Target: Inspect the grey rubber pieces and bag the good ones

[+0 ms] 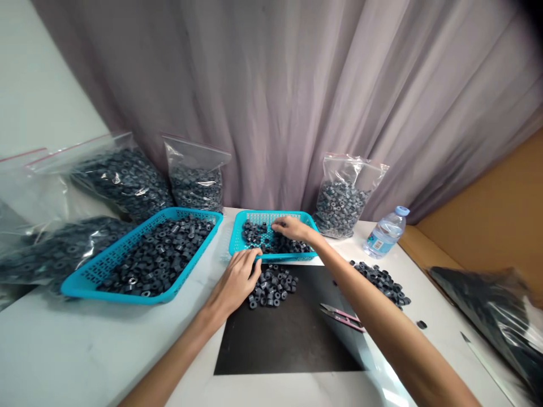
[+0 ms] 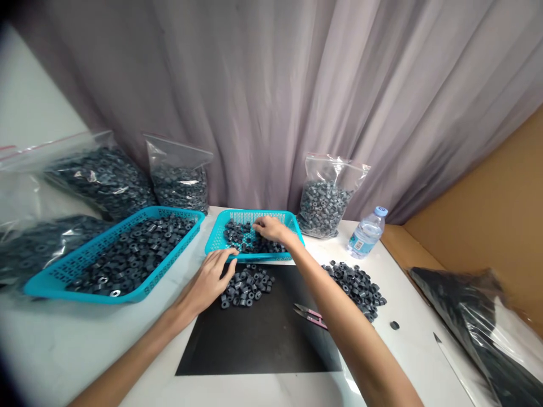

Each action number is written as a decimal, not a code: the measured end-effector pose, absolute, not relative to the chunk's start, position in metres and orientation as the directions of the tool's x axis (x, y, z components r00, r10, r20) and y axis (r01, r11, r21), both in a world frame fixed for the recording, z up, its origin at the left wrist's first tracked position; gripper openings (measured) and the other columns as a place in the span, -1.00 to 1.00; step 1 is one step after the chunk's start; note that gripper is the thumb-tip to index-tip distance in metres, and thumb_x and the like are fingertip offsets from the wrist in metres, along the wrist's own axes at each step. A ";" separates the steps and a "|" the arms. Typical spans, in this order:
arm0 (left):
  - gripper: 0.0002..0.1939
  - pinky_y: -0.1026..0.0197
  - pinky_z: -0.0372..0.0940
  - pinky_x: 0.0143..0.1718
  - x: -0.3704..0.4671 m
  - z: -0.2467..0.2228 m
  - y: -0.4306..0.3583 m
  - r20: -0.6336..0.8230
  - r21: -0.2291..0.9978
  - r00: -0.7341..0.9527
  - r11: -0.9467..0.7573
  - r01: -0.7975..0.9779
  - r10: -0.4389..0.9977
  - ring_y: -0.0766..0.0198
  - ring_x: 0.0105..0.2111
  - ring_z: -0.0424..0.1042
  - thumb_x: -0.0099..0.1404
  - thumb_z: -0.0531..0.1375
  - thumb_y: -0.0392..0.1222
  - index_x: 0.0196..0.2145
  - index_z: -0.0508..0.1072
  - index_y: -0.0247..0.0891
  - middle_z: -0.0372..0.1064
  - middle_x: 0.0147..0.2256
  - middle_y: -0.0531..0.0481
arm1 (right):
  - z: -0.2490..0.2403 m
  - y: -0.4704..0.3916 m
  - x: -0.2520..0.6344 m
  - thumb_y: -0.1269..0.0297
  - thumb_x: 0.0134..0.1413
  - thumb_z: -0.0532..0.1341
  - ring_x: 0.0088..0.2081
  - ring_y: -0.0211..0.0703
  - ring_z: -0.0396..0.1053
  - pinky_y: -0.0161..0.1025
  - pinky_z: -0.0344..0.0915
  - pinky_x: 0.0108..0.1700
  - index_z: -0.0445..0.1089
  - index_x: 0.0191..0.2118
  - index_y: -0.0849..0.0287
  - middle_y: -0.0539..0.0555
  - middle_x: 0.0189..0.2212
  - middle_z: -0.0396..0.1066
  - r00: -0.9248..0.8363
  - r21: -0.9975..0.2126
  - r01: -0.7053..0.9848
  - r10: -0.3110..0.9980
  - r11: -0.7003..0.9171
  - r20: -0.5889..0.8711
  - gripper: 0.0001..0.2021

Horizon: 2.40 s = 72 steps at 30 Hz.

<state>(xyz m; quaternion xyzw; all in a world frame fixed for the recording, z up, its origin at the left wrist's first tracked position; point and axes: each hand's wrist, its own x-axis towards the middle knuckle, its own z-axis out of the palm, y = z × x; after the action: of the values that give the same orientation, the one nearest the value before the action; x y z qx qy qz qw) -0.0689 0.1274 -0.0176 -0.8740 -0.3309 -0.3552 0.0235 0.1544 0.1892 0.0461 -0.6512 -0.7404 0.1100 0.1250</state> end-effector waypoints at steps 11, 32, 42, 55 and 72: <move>-0.82 0.00 0.28 -0.03 -0.069 -0.020 0.126 0.624 0.178 0.553 -0.789 0.587 0.552 0.05 -0.10 0.42 0.45 0.01 -0.28 -0.02 0.28 -0.21 0.45 -0.14 -0.11 | 0.038 0.177 0.162 0.18 0.31 0.21 -0.03 -0.05 0.43 0.00 0.43 -0.02 0.35 0.10 0.18 0.16 0.06 0.37 -0.032 -0.201 0.979 0.994 0.010 -0.109 -0.68; -0.77 -0.05 0.33 -0.02 -0.068 -0.016 0.107 0.608 0.160 0.536 -0.752 0.639 0.585 0.02 -0.07 0.42 0.39 0.03 -0.34 -0.01 0.29 -0.22 0.40 -0.08 -0.16 | 0.045 0.232 0.096 0.18 0.30 0.22 -0.03 -0.03 0.43 0.01 0.44 -0.03 0.35 0.10 0.20 0.15 0.05 0.38 -0.527 -0.303 0.815 0.849 0.495 -0.030 -0.67; -0.77 -0.03 0.33 -0.04 -0.067 -0.019 0.109 0.635 0.176 0.516 -0.759 0.627 0.574 0.04 -0.08 0.42 0.39 0.04 -0.33 -0.02 0.30 -0.20 0.38 -0.10 -0.14 | 0.054 0.220 0.117 0.19 0.31 0.21 -0.02 -0.05 0.43 0.00 0.43 -0.02 0.35 0.10 0.18 0.16 0.06 0.37 -0.434 -0.255 0.879 0.897 0.403 -0.078 -0.68; -0.79 -0.02 0.29 0.04 -0.063 0.018 0.106 0.638 0.163 0.603 -0.850 0.502 0.479 0.08 -0.10 0.41 0.42 0.02 -0.30 -0.19 0.46 -0.21 0.41 -0.14 -0.12 | 0.036 0.066 0.175 0.24 0.41 0.00 -0.06 0.00 0.31 -0.01 0.24 0.06 0.45 0.01 0.08 0.17 -0.15 0.46 -0.428 -0.243 0.809 0.820 0.535 0.379 -0.70; -0.85 0.02 0.28 -0.06 -0.037 -0.010 0.078 0.470 0.359 0.623 -0.780 0.513 0.626 0.13 -0.15 0.42 0.39 0.18 -0.15 -0.15 0.54 -0.13 0.46 -0.19 0.00 | -0.043 -0.020 0.171 0.30 0.36 0.07 -0.10 0.02 0.39 0.00 0.41 -0.08 0.26 0.08 0.01 0.16 -0.11 0.36 -0.107 -0.525 0.771 0.887 0.359 0.450 -0.77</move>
<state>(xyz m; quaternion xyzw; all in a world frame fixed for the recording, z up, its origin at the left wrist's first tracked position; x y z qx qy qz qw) -0.0365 0.0777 -0.0095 -0.8957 -0.3177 -0.2960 -0.0956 0.1707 -0.0198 -0.0432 -0.5605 -0.7396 0.0793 0.3640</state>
